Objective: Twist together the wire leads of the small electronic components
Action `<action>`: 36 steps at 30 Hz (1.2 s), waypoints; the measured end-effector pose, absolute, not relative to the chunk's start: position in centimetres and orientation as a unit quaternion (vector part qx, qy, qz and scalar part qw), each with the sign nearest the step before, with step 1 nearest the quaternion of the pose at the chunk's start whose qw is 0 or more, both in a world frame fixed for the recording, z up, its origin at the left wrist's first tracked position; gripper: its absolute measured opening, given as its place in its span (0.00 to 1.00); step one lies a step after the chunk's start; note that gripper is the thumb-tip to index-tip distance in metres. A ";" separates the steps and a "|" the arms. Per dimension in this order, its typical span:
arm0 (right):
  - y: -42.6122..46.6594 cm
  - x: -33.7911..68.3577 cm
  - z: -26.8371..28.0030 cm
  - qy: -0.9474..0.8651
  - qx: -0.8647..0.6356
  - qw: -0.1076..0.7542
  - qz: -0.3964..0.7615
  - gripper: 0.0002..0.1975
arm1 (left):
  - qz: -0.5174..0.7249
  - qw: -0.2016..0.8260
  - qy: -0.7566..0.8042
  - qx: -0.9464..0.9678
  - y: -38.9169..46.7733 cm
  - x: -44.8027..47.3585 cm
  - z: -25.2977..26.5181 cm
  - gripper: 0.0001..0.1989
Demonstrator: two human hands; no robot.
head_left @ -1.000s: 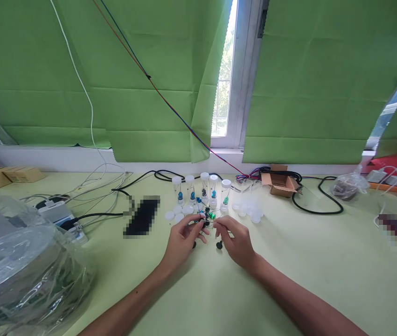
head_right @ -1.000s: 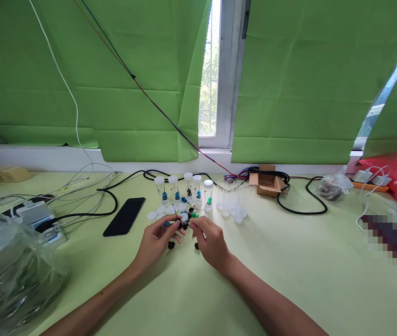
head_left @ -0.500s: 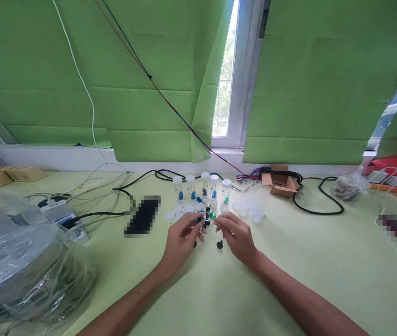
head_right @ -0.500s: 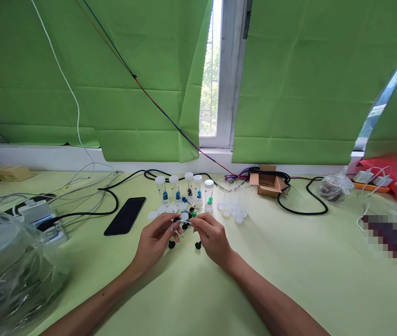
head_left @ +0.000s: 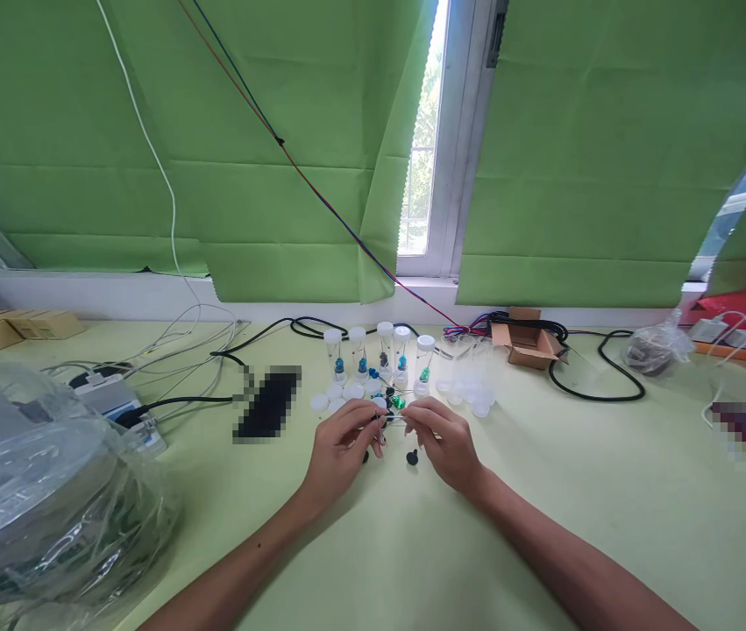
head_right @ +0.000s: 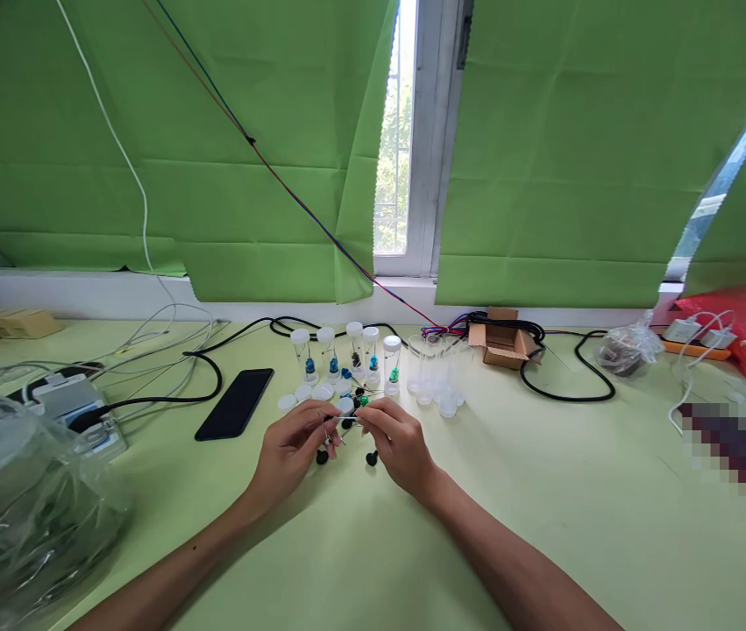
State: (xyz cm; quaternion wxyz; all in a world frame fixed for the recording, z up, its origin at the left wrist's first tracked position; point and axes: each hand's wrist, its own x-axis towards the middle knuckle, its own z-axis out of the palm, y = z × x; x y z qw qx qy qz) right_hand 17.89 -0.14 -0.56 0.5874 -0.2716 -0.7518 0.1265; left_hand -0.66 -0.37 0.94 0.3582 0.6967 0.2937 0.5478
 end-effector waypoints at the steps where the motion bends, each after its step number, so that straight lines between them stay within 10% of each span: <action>1: -0.1 17.9 -0.5 -0.752 -0.270 0.589 0.127 0.11 | 0.549 0.352 0.289 0.701 -0.4 -0.7 0.9 0.07; 21: -0.2 18.0 -0.4 -0.752 -0.274 0.583 0.138 0.10 | 0.545 0.272 0.265 0.747 -0.5 -0.9 1.3 0.10; 36: -0.7 16.8 -0.3 -0.651 -0.324 0.574 0.376 0.12 | 0.541 0.261 0.289 0.745 -0.2 -1.3 1.0 0.08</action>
